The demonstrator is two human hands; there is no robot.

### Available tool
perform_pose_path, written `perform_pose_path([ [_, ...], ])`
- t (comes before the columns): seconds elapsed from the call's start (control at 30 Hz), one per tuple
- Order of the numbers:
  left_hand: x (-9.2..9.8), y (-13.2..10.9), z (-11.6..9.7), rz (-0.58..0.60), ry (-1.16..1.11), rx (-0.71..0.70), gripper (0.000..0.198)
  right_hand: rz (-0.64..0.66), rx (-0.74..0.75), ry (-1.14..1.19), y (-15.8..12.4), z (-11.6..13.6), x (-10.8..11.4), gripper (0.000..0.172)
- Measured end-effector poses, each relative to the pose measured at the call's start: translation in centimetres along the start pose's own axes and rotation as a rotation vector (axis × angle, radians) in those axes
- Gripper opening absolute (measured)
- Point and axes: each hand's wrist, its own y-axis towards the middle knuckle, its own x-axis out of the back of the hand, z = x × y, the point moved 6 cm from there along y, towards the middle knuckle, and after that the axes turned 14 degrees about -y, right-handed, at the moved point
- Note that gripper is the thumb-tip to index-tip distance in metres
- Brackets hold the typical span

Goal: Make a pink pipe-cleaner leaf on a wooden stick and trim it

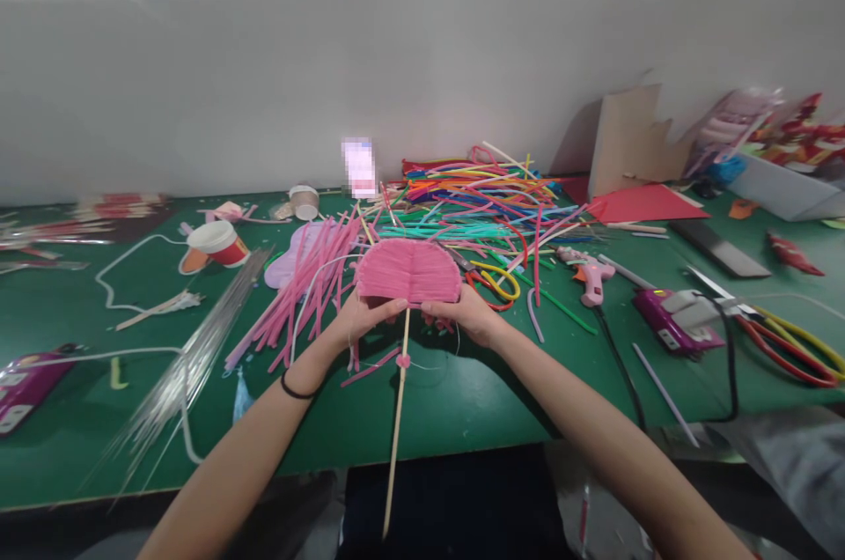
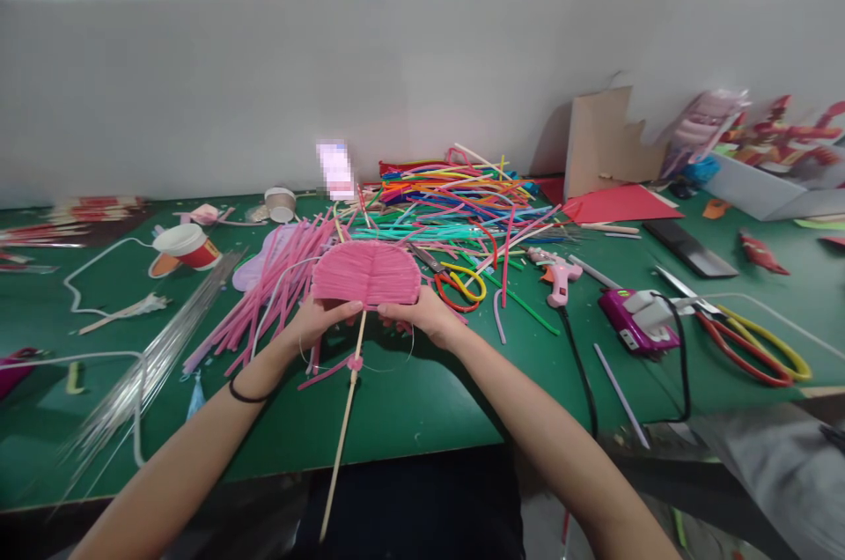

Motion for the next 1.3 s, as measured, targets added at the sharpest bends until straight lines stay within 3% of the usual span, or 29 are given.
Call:
perform_pose_path([
  [0.13,0.3,-0.1,1.1,-0.045,-0.098,0.045,0.026,0.094,-0.01,-0.051,-0.2,0.1,-0.2,0.029],
  [0.37,0.5,-0.3,1.7,-0.06,-0.278,0.083,0.022,0.076,-0.085,0.047,-0.2,-0.4,0.0,0.035],
  [0.93,0.2,-0.7,2.6,-0.107,-0.202,0.107,0.024,-0.001,-0.152,0.142,0.0,-1.1,0.3,0.031],
  [1.13,0.5,0.1,1.2,-0.236,-0.136,0.025,0.025,-0.037,-0.138,0.126,0.1,-1.0,0.4,0.03],
  [1.3,0.4,0.3,1.3,-0.217,-0.207,0.029,0.025,-0.086,-0.188,0.143,0.2,-1.3,0.6,0.031],
])
